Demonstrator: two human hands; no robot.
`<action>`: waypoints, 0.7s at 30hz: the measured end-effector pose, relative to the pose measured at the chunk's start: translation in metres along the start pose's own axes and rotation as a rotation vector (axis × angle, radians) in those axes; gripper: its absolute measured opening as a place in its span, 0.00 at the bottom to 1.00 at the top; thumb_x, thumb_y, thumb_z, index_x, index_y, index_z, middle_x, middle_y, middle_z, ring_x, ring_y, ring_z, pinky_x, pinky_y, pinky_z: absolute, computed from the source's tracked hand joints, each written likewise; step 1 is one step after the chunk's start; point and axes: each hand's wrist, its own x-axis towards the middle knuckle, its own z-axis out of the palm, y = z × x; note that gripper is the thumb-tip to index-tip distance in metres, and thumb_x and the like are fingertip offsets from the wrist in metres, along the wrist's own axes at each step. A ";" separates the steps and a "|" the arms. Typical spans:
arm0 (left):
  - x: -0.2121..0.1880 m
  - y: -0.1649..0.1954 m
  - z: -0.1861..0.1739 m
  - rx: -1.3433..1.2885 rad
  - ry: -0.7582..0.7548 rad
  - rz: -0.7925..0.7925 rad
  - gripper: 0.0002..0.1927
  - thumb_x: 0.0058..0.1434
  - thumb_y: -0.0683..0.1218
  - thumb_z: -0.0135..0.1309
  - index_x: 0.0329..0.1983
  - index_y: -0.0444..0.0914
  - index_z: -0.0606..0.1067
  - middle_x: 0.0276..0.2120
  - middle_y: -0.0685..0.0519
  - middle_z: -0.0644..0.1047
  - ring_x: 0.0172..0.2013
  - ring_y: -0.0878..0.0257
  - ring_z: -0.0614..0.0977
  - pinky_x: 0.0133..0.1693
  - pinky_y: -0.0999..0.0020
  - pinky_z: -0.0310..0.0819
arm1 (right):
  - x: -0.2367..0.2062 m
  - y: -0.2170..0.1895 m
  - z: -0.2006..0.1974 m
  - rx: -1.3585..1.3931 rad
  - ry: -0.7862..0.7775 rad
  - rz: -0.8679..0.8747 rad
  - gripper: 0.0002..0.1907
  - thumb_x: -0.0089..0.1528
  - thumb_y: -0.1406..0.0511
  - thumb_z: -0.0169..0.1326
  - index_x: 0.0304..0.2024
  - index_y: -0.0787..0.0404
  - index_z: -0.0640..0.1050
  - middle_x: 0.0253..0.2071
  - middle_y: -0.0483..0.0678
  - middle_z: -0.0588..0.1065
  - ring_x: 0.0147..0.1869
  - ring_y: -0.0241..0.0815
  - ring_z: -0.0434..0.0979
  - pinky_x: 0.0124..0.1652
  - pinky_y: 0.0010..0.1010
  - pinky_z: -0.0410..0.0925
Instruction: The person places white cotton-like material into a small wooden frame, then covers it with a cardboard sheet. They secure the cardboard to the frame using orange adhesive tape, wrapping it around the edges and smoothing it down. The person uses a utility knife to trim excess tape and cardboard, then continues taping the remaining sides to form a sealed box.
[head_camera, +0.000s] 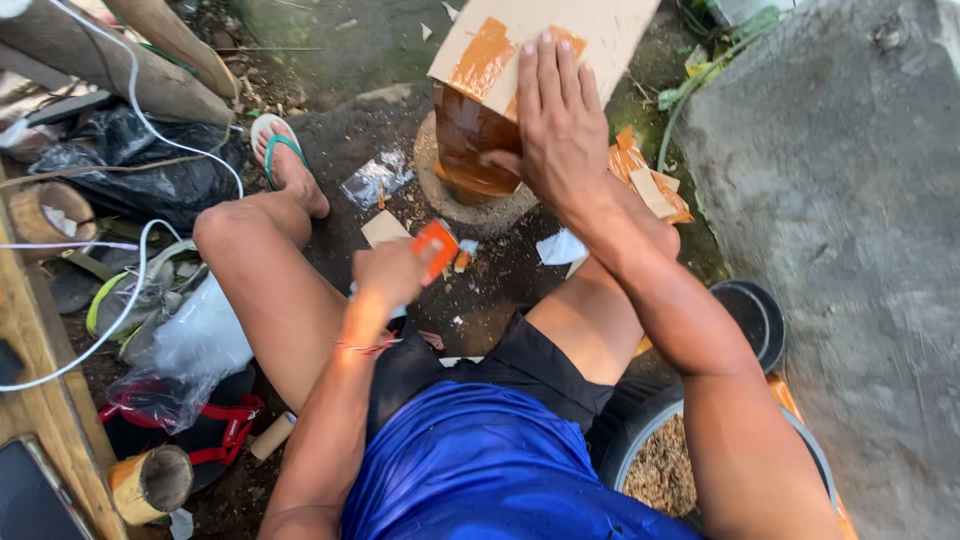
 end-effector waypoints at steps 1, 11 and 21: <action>0.000 -0.016 -0.004 -0.092 0.014 -0.045 0.32 0.71 0.67 0.39 0.36 0.38 0.83 0.34 0.38 0.82 0.40 0.39 0.82 0.45 0.45 0.71 | -0.002 0.008 -0.002 0.161 -0.005 0.006 0.48 0.65 0.45 0.59 0.73 0.73 0.62 0.73 0.66 0.60 0.77 0.62 0.60 0.71 0.49 0.56; 0.101 0.013 -0.089 -1.618 0.352 0.496 0.22 0.69 0.57 0.57 0.47 0.33 0.74 0.34 0.55 0.76 0.35 0.65 0.78 0.41 0.63 0.75 | 0.001 0.067 -0.021 0.483 -0.017 -0.315 0.51 0.63 0.39 0.60 0.74 0.66 0.65 0.75 0.58 0.63 0.79 0.59 0.60 0.74 0.51 0.55; 0.151 0.097 -0.087 -1.541 0.233 0.687 0.39 0.57 0.65 0.66 0.57 0.31 0.73 0.49 0.48 0.79 0.50 0.62 0.81 0.57 0.65 0.73 | -0.023 0.070 -0.030 0.737 -0.081 -0.073 0.43 0.66 0.37 0.47 0.72 0.58 0.69 0.74 0.55 0.63 0.79 0.61 0.54 0.71 0.70 0.37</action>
